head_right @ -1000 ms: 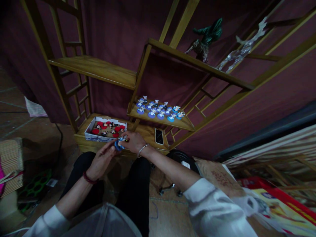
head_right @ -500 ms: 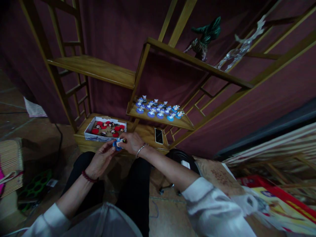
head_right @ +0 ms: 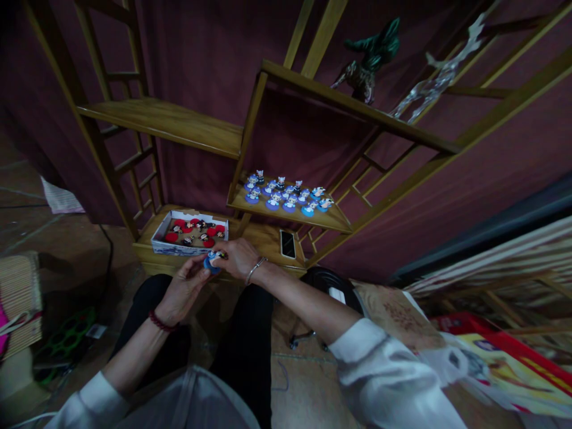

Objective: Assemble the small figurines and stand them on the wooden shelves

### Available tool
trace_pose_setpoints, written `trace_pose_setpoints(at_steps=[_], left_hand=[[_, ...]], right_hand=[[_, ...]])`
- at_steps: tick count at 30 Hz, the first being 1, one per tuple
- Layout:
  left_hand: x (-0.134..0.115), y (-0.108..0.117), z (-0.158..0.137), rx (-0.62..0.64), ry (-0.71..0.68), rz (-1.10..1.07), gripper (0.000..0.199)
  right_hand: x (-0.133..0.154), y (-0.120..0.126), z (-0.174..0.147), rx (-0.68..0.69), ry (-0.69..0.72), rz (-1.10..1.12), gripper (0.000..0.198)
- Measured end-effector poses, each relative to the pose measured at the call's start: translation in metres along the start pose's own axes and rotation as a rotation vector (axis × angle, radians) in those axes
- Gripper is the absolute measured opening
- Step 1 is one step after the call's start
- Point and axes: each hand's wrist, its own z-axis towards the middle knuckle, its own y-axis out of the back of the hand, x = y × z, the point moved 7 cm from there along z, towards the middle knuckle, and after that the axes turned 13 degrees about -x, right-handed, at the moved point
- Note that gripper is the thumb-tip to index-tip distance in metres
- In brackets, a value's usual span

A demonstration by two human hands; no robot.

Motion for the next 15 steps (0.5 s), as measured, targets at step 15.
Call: trace_pose_setpoints(at_steps=[15], left_hand=[[0.0014, -0.0007, 0.0007, -0.052, -0.086, 0.092, 0.034]], right_hand=[[-0.0083, -0.0031, -0.0032, -0.007, -0.059, 0.014, 0.024]])
